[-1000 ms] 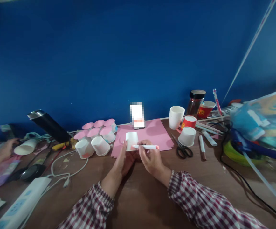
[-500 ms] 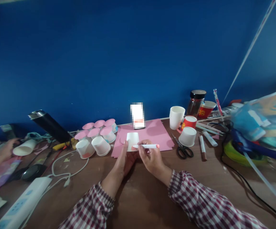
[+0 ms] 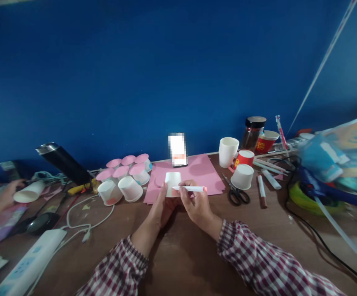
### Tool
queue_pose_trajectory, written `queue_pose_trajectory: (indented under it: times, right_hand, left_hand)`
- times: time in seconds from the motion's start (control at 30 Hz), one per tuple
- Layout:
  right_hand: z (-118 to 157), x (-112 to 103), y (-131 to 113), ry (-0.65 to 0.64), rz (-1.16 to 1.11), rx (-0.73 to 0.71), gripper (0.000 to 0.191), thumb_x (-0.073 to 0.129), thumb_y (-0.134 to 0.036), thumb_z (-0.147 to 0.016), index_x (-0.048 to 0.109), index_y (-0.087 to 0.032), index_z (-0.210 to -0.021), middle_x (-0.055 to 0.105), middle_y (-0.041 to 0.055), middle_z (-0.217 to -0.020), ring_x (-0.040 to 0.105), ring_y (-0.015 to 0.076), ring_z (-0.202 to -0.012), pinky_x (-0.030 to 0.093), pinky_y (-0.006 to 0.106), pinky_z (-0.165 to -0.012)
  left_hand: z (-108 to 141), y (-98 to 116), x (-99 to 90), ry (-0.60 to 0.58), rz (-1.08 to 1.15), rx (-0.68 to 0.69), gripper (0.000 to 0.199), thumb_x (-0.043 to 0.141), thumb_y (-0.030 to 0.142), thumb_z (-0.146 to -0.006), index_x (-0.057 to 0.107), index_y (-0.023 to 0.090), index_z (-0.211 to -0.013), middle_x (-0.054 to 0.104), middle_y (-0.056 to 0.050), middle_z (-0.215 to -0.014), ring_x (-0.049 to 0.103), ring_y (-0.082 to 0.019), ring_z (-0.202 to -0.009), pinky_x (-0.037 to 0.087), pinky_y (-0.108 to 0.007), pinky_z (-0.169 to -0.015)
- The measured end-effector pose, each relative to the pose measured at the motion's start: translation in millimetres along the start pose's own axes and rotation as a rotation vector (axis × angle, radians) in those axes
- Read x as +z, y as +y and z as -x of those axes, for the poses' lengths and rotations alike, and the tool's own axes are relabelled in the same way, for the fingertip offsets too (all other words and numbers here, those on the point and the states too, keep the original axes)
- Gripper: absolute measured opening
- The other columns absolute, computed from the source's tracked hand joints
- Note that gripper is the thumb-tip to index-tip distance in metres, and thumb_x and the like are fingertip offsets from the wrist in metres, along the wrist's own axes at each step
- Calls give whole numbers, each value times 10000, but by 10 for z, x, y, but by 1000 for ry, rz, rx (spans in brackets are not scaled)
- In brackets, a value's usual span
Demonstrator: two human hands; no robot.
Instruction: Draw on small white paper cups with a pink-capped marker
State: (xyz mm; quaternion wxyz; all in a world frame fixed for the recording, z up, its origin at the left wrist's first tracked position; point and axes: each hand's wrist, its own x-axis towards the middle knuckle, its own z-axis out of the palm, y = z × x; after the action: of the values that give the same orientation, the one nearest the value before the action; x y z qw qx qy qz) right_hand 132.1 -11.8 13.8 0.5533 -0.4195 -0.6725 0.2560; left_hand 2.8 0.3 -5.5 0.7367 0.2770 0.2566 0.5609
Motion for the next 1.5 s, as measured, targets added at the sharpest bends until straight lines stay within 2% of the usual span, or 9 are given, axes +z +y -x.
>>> queue_pose_trajectory:
  times: [0.33,0.57,0.67,0.77,0.93,1.1,1.3,1.5]
  right_hand:
    - [18,12,20,-46,-9,19,167,455,-308,-939,554,-189,-875,638,39,-744,651,164,-698,528,267,-654]
    - [9,2,-15,-16,13,-8,147,457,-289,-932,565,-189,-928,668,62,-810,651,174,-727,528,283,-668]
    - [11,8,-16,-22,-16,14,153,464,-297,-930,563,-191,-883,663,60,-790,656,176,-712,534,279,-645]
    - [12,13,-21,-8,-50,28,172,461,-311,-932,558,-187,-864,654,55,-764,653,174,-683,536,274,-617]
    - [7,2,-41,3,-12,13,160,457,-305,-934,567,-189,-939,666,67,-848,647,177,-742,529,285,-671]
    - [0,4,-33,5,5,-3,149,464,-294,-932,571,-191,-930,664,61,-837,639,170,-733,525,288,-686]
    - [5,7,-13,24,8,-2,173,461,-307,-931,577,-179,-931,670,77,-843,651,184,-743,529,303,-681]
    - [5,4,6,11,24,8,166,456,-313,-934,575,-196,-937,674,72,-840,653,182,-726,530,291,-654]
  left_hand:
    - [-1,13,12,48,10,14,405,521,470,-861,614,135,-1069,696,-100,-1007,651,-220,-920,476,-393,-908]
    - [-3,6,17,44,3,12,437,536,504,-839,620,131,-1051,694,-111,-1025,643,-245,-973,462,-409,-933]
    - [-8,7,8,46,0,13,433,545,498,-835,623,134,-1057,690,-113,-1039,637,-247,-994,456,-409,-937]
    - [-9,8,3,56,6,5,414,542,484,-842,623,140,-1059,692,-106,-1030,641,-239,-980,452,-405,-937]
    - [-2,4,11,50,-12,8,414,547,492,-835,627,141,-1039,696,-103,-1002,642,-242,-975,448,-407,-935]
    - [2,2,11,39,-14,12,414,539,487,-843,625,129,-1034,698,-109,-987,635,-245,-993,447,-406,-942]
    - [-4,-1,11,56,7,12,399,533,470,-852,616,142,-1064,687,-105,-1036,633,-238,-995,446,-407,-943]
    - [-18,-9,-23,45,-5,17,418,534,487,-846,624,132,-1046,696,-109,-988,649,-227,-931,452,-395,-923]
